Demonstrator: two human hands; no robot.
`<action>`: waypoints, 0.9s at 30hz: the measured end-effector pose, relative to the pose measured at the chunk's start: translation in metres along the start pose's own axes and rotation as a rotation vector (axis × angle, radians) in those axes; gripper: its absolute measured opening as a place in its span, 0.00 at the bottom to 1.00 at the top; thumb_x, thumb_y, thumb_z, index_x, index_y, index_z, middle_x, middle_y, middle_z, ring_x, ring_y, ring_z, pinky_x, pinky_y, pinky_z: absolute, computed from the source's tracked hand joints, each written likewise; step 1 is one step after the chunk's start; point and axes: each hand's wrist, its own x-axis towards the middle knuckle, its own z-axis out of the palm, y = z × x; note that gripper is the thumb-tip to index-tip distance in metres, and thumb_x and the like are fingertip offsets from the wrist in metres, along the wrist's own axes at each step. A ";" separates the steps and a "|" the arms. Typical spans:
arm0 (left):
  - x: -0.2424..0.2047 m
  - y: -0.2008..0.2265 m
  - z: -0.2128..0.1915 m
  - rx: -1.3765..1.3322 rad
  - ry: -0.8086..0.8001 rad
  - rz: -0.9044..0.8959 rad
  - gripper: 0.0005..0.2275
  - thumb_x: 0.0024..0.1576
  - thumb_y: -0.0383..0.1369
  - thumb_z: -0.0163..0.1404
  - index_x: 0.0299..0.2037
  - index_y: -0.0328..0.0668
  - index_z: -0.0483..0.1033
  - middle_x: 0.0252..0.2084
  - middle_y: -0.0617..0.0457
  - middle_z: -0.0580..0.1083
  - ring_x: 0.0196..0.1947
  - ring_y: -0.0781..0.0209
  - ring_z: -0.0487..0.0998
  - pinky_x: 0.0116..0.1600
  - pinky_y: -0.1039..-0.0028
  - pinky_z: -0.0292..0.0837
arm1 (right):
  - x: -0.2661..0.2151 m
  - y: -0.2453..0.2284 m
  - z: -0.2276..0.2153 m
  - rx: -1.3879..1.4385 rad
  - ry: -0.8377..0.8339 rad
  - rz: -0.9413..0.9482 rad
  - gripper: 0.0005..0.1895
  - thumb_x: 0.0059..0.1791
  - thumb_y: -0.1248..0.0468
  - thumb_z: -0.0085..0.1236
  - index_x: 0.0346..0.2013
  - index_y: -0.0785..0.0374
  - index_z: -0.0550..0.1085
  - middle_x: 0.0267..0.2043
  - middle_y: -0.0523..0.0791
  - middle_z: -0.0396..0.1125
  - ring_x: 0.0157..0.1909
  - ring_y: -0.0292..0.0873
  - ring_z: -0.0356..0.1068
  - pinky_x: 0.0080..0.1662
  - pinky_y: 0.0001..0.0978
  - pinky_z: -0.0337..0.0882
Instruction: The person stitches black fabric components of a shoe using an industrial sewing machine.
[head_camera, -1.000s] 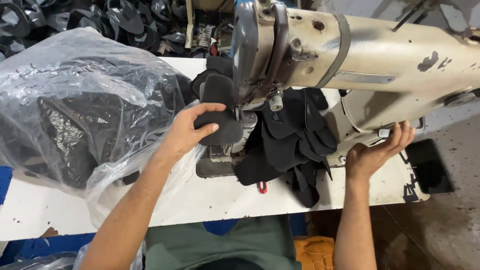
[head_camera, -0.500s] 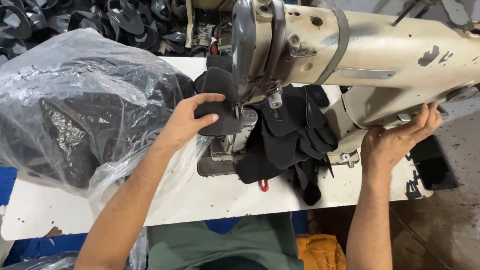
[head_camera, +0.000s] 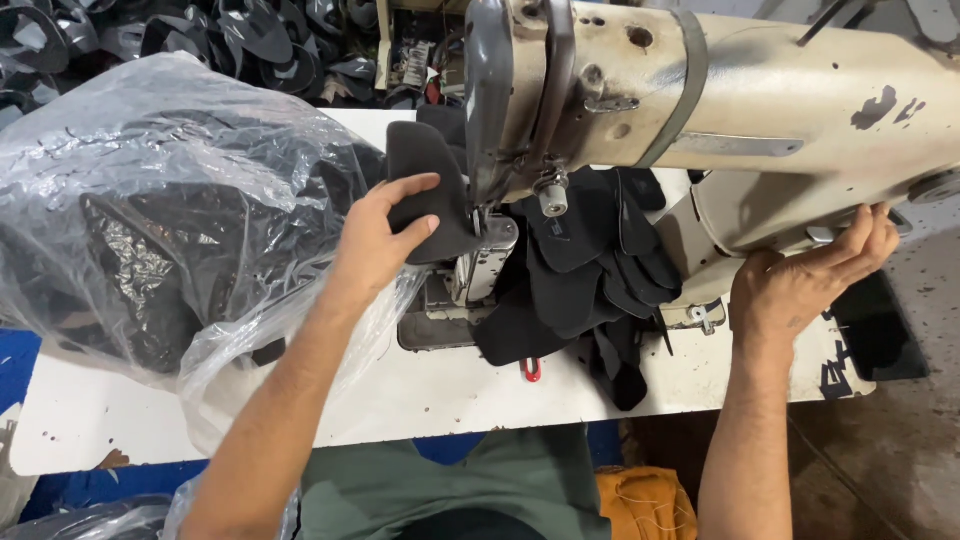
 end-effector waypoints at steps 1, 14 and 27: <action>-0.005 -0.003 0.002 -0.001 -0.001 0.001 0.21 0.52 0.24 0.57 0.58 0.40 0.76 0.55 0.49 0.76 0.54 0.58 0.78 0.59 0.72 0.70 | 0.000 0.000 -0.002 -0.002 0.000 0.000 0.47 0.50 0.69 0.62 0.76 0.62 0.43 0.76 0.53 0.41 0.79 0.58 0.41 0.79 0.62 0.52; -0.080 -0.014 0.035 -0.398 0.141 -0.123 0.20 0.57 0.19 0.53 0.62 0.35 0.74 0.52 0.53 0.76 0.43 0.70 0.72 0.44 0.81 0.69 | -0.013 -0.028 0.007 0.199 0.127 0.034 0.52 0.50 0.69 0.71 0.77 0.54 0.44 0.81 0.47 0.40 0.83 0.57 0.35 0.83 0.61 0.38; -0.069 -0.013 0.065 -0.581 0.317 -0.069 0.20 0.57 0.19 0.55 0.61 0.29 0.73 0.53 0.49 0.76 0.47 0.68 0.77 0.51 0.79 0.76 | -0.006 -0.007 0.001 0.138 0.006 0.087 0.51 0.41 0.78 0.51 0.77 0.55 0.45 0.82 0.48 0.38 0.84 0.56 0.35 0.80 0.59 0.43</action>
